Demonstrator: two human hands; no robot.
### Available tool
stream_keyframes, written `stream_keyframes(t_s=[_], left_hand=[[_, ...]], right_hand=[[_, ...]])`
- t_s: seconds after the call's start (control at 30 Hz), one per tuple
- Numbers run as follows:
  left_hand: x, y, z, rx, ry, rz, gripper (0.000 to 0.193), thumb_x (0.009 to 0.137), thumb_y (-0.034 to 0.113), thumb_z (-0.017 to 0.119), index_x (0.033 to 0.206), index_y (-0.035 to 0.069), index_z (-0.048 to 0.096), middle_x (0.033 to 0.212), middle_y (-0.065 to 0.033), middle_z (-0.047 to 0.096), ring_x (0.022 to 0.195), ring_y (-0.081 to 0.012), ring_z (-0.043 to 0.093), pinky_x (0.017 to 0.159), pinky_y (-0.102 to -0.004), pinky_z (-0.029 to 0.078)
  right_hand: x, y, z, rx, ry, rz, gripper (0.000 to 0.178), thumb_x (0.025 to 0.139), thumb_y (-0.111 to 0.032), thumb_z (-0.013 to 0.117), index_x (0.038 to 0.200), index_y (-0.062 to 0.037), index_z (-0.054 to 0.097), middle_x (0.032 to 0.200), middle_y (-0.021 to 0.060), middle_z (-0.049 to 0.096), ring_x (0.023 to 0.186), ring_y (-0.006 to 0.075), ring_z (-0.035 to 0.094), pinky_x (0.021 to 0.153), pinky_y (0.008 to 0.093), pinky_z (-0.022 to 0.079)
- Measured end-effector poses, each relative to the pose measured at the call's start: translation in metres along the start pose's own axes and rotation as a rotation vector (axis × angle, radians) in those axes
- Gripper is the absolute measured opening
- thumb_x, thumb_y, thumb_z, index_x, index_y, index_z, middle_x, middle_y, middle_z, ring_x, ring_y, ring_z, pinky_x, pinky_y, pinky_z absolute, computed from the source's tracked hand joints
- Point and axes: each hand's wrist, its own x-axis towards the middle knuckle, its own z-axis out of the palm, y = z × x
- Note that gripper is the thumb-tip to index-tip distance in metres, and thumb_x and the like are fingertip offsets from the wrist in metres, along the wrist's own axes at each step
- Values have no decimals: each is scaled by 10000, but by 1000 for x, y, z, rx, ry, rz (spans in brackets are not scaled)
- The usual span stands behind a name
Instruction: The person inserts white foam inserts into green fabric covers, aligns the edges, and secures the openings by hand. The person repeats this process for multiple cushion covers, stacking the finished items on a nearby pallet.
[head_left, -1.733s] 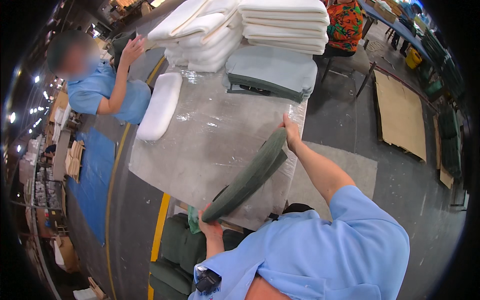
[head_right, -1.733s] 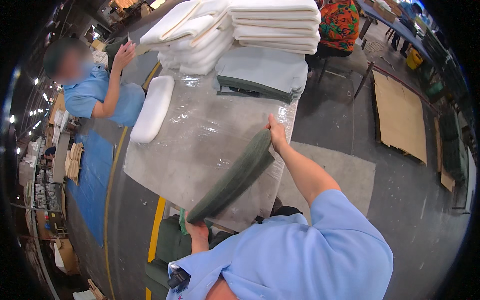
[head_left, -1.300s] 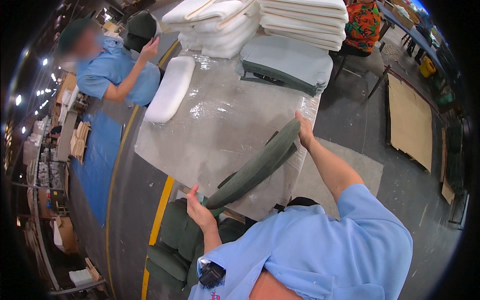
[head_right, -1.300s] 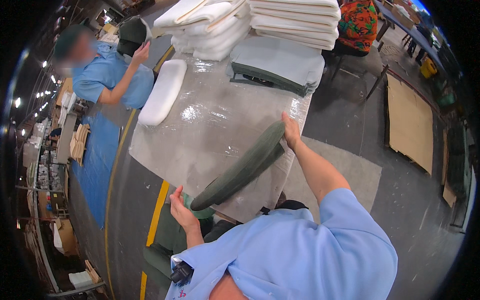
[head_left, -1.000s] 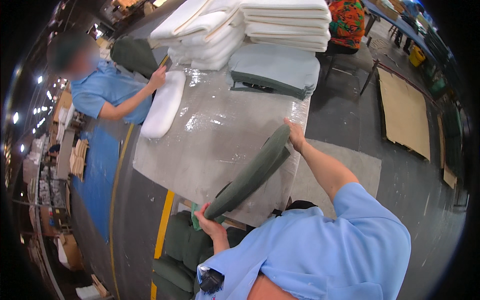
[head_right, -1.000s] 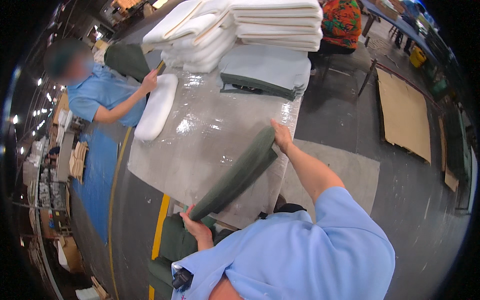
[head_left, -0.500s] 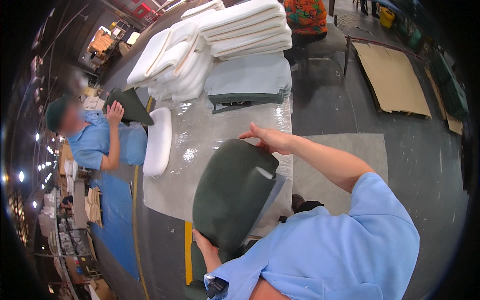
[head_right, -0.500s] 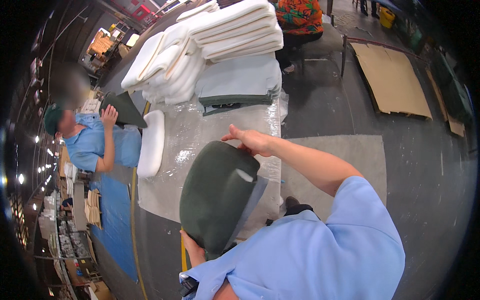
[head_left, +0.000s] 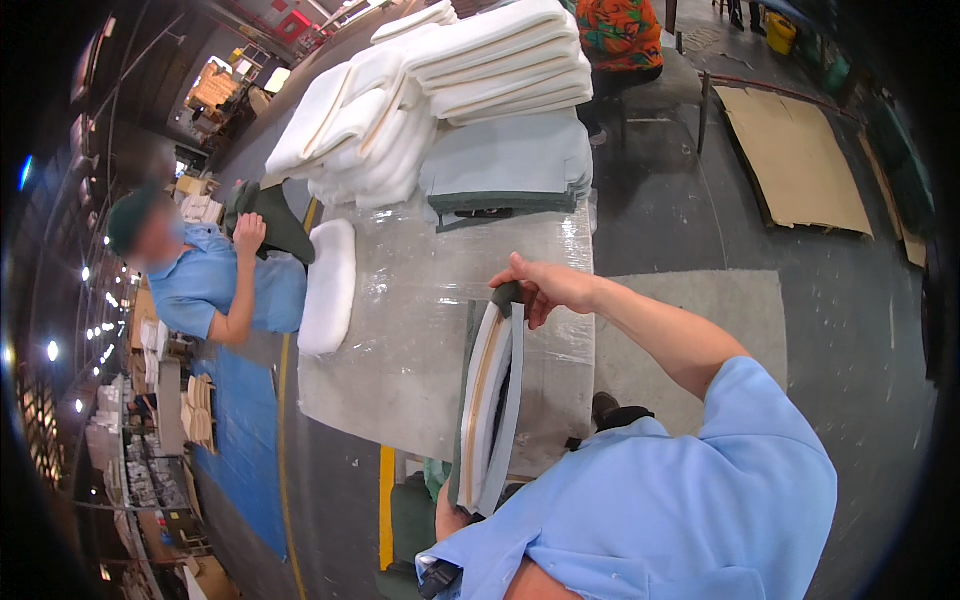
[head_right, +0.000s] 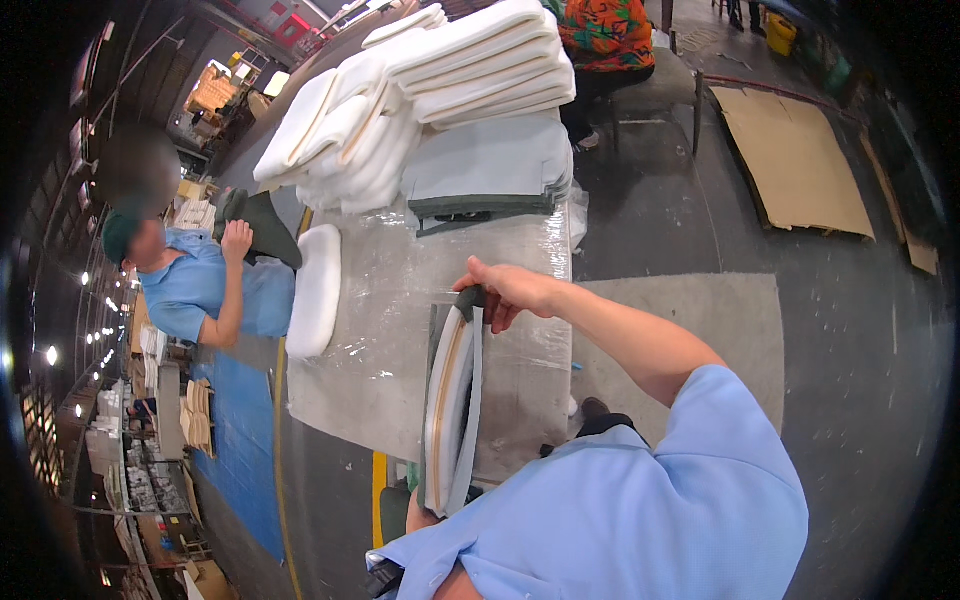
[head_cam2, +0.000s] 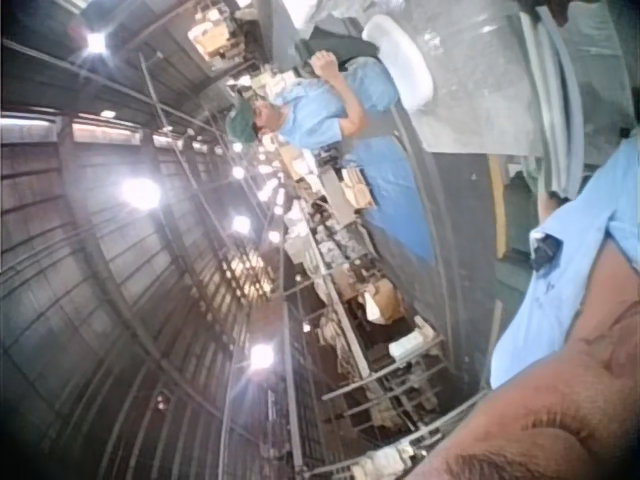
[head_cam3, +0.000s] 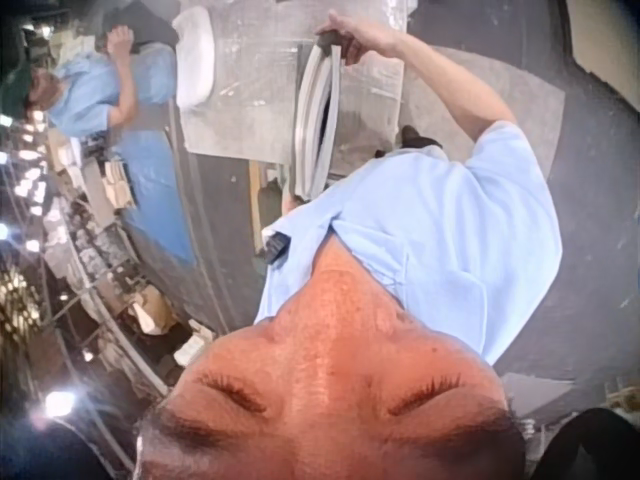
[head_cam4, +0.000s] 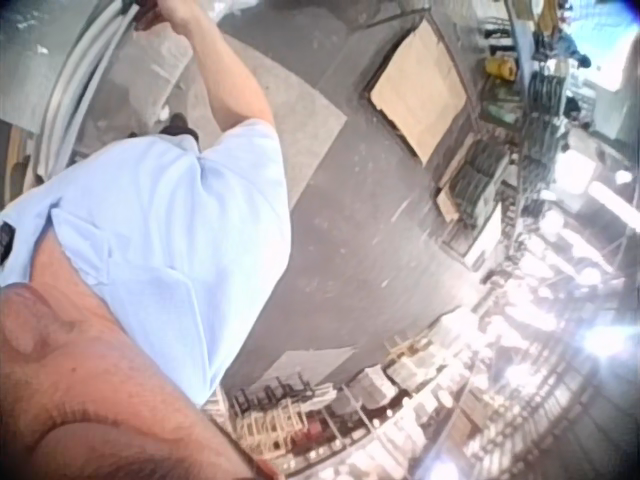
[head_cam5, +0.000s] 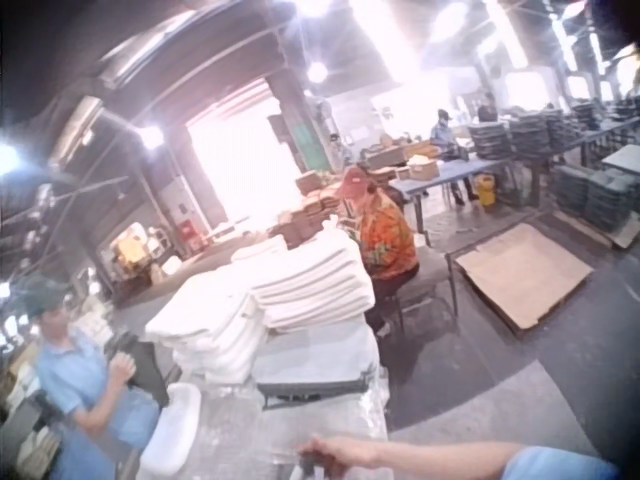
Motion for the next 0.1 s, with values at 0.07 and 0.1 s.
stream_keyframes(t_s=[0.07,0.1], left_hand=[[-6,-5,0,17,2,-11,873,805,99,895,1560,40,461,1529,-167,528,1405,-297,528,1157,-467,447],[-10,-9,3,5,11,-15,873,805,99,895,1560,40,461,1529,-167,528,1405,-297,528,1157,-467,447]], right_hand=[[-3,-2,-2,8,-5,13,901,1059,-771,168,1555,-102,511,1084,134,697,821,218,706,795,350,607],[-5,-2,-3,9,2,16,903,1056,-775,167,1556,-106,511,1104,137,701,831,230,708,802,356,611]])
